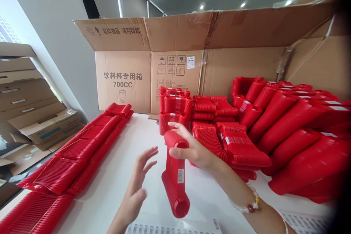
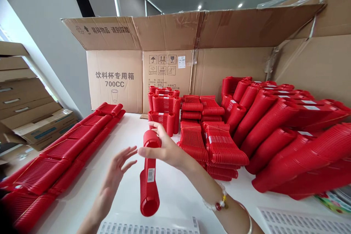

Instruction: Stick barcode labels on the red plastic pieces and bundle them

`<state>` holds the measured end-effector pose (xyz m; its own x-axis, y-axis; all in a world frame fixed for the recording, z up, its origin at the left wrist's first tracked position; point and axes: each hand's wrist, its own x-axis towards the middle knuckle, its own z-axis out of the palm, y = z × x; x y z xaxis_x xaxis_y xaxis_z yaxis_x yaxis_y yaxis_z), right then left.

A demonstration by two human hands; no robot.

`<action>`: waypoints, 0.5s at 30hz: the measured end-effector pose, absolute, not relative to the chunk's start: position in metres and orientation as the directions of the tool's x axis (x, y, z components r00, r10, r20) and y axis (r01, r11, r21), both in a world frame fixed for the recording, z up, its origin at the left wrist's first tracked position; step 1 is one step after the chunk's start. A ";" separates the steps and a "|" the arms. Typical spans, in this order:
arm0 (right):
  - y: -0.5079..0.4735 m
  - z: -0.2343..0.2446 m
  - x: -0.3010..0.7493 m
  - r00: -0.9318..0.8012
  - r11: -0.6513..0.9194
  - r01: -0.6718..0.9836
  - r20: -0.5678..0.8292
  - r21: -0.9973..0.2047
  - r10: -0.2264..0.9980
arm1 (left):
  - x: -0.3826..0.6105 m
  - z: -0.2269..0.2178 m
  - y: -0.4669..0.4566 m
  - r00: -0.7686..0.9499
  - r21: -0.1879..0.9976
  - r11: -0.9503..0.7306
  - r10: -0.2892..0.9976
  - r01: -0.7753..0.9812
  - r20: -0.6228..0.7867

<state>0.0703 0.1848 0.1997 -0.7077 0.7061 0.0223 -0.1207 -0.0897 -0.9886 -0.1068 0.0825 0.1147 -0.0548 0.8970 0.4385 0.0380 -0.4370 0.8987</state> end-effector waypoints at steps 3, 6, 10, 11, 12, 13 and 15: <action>0.171 0.197 0.066 -0.731 -0.020 -0.078 0.044 -0.997 0.681 | -0.104 0.141 0.092 0.018 0.944 -0.312 0.950 0.105 0.312; 0.159 0.194 0.060 -0.741 -0.034 -0.104 0.055 -0.994 0.669 | -0.097 0.153 0.100 0.032 0.963 -0.258 0.966 0.074 0.257; 0.150 0.192 0.056 -0.721 0.018 -0.075 0.066 -0.997 0.690 | -0.094 0.152 0.103 0.007 0.966 -0.257 0.966 0.022 0.257; 0.150 0.192 0.056 -0.723 0.027 -0.063 0.064 -0.998 0.688 | -0.095 0.152 0.103 0.010 0.965 -0.260 0.966 0.021 0.260; 0.150 0.192 0.057 -0.731 0.032 -0.050 0.058 -0.998 0.680 | -0.096 0.151 0.102 0.015 0.964 -0.265 0.964 0.024 0.264; 0.150 0.191 0.057 -0.738 0.035 -0.037 0.051 -0.999 0.673 | -0.096 0.151 0.102 0.019 0.962 -0.273 0.962 0.029 0.272; 0.151 0.191 0.057 -0.749 0.051 -0.015 0.045 -0.999 0.661 | -0.096 0.151 0.102 0.008 0.956 -0.290 0.957 0.034 0.290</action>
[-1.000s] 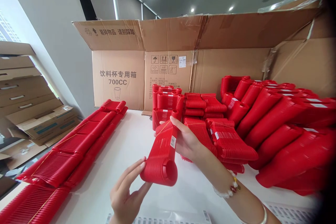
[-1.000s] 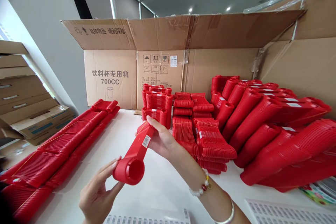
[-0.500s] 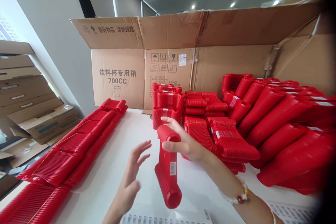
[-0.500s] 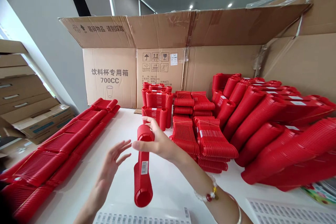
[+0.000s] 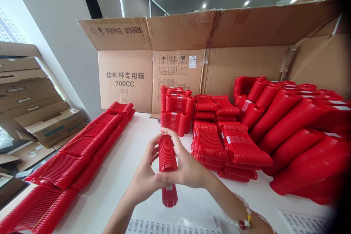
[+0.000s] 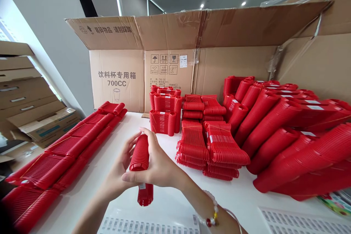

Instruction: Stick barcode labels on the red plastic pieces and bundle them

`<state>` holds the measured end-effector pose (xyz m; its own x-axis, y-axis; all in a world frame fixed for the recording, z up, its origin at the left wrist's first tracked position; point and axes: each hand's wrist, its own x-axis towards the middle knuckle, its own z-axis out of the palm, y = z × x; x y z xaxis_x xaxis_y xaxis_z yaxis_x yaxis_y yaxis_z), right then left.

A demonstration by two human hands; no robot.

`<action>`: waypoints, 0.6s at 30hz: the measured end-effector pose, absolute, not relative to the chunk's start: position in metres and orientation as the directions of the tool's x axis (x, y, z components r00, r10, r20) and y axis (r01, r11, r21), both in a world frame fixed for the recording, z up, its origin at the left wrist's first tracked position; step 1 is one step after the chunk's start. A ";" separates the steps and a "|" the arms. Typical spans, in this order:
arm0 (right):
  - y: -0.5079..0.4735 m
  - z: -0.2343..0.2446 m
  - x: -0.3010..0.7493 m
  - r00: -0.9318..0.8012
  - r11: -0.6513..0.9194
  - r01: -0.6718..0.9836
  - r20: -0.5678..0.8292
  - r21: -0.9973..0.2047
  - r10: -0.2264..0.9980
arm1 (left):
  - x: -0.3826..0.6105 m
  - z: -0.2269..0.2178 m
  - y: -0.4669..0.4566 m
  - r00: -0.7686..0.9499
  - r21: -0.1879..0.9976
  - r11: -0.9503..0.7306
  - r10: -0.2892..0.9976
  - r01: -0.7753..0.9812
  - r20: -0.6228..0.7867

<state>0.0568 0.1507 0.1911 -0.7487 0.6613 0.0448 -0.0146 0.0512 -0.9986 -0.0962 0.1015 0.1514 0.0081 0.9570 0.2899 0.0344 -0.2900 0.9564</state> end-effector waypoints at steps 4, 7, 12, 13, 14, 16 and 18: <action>0.153 0.191 0.058 -0.743 0.147 0.020 0.083 -0.989 0.664 | -0.095 0.152 0.103 -0.020 0.954 -0.299 0.954 -0.010 0.299; 0.153 0.185 0.064 -0.689 0.247 0.023 0.163 -0.969 0.706 | -0.094 0.154 0.103 -0.017 0.963 -0.266 0.964 -0.046 0.266; 0.142 0.146 0.082 -0.604 0.123 -0.135 0.180 -0.983 0.777 | -0.096 0.164 0.104 -0.141 0.973 -0.191 0.975 -0.128 0.173; 0.139 0.136 0.083 -0.610 0.052 -0.161 0.141 -0.986 0.780 | -0.097 0.166 0.105 -0.167 0.970 -0.176 0.975 -0.168 0.148; 0.136 0.126 0.084 -0.623 -0.016 -0.182 0.103 -0.983 0.776 | -0.097 0.167 0.107 -0.194 0.963 -0.160 0.974 -0.216 0.118; 0.131 0.111 0.082 -0.658 -0.115 -0.227 0.065 -0.967 0.751 | -0.096 0.168 0.112 -0.257 0.940 -0.123 0.966 -0.320 0.039; 0.130 0.104 0.076 -0.647 -0.157 -0.301 0.080 -0.941 0.758 | -0.095 0.168 0.119 -0.329 0.907 -0.111 0.944 -0.405 -0.032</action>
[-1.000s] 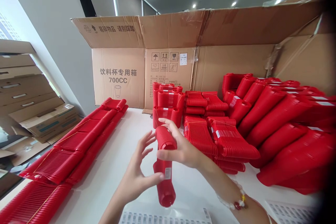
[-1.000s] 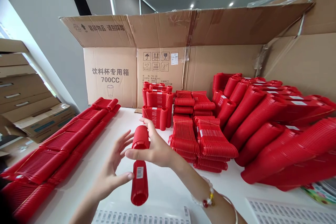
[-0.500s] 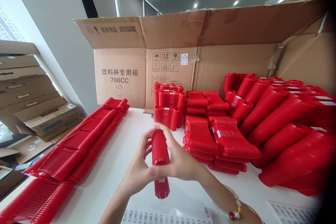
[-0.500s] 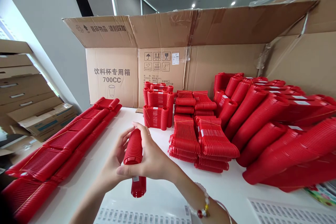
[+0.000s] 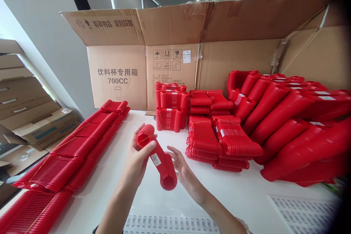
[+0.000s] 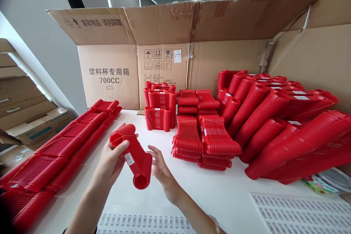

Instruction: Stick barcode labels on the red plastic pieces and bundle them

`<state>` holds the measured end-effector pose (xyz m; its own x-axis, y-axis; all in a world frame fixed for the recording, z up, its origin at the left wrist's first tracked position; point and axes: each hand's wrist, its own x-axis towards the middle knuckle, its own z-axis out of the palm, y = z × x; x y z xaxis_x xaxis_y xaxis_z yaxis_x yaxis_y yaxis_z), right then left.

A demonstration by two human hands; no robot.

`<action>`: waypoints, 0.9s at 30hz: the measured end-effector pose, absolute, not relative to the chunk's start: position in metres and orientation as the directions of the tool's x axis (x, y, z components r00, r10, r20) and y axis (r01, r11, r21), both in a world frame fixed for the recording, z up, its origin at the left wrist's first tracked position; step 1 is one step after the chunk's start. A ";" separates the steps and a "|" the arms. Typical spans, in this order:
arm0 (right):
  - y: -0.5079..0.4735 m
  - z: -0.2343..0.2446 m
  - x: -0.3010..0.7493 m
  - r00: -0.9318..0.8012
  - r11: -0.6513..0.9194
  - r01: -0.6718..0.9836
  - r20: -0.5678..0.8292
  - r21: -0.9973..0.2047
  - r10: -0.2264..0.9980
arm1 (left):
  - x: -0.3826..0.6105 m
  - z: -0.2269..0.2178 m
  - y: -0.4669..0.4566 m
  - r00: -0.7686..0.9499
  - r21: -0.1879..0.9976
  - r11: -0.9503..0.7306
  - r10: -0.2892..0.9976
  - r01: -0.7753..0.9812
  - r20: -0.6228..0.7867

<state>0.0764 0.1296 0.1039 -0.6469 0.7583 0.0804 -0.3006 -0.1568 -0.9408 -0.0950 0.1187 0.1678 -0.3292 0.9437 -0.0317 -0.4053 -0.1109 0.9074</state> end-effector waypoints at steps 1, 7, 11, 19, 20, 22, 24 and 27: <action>0.131 0.103 0.073 -0.621 -0.164 -0.333 0.085 -0.929 0.779 | -0.094 0.168 0.122 -0.360 0.894 -0.115 0.932 -0.433 -0.054; 0.150 0.116 0.059 -0.510 -0.244 -0.255 -0.084 -0.936 0.856 | -0.091 0.168 0.137 -0.492 0.831 -0.218 0.867 -0.511 -0.075; 0.163 0.137 0.052 -0.461 -0.272 -0.255 -0.130 -0.928 0.878 | -0.093 0.172 0.145 -0.538 0.765 -0.248 0.830 -0.595 -0.149; 0.204 0.189 0.050 -0.533 -0.271 -0.115 -0.170 -0.956 0.829 | -0.118 0.195 0.166 -0.498 0.701 -0.206 0.834 -0.682 -0.239; 0.211 0.194 0.051 -0.554 -0.268 -0.094 -0.173 -0.959 0.814 | -0.122 0.197 0.168 -0.485 0.710 -0.180 0.837 -0.681 -0.253; 0.224 0.203 0.054 -0.578 -0.272 -0.052 -0.193 -0.961 0.793 | -0.132 0.200 0.171 -0.433 0.738 -0.083 0.851 -0.669 -0.296; 0.237 0.211 0.058 -0.583 -0.299 0.017 -0.252 -0.954 0.772 | -0.141 0.201 0.176 -0.344 0.774 0.044 0.879 -0.632 -0.331; 0.255 0.221 0.064 -0.545 -0.349 0.103 -0.346 -0.931 0.763 | -0.151 0.200 0.188 -0.205 0.821 0.207 0.909 -0.532 -0.362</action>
<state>0.0641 0.2551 0.2215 -0.5451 0.7635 -0.3464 0.1027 -0.3493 -0.9314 -0.1506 0.1876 0.2000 -0.2053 0.9092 -0.3623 -0.5324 0.2069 0.8208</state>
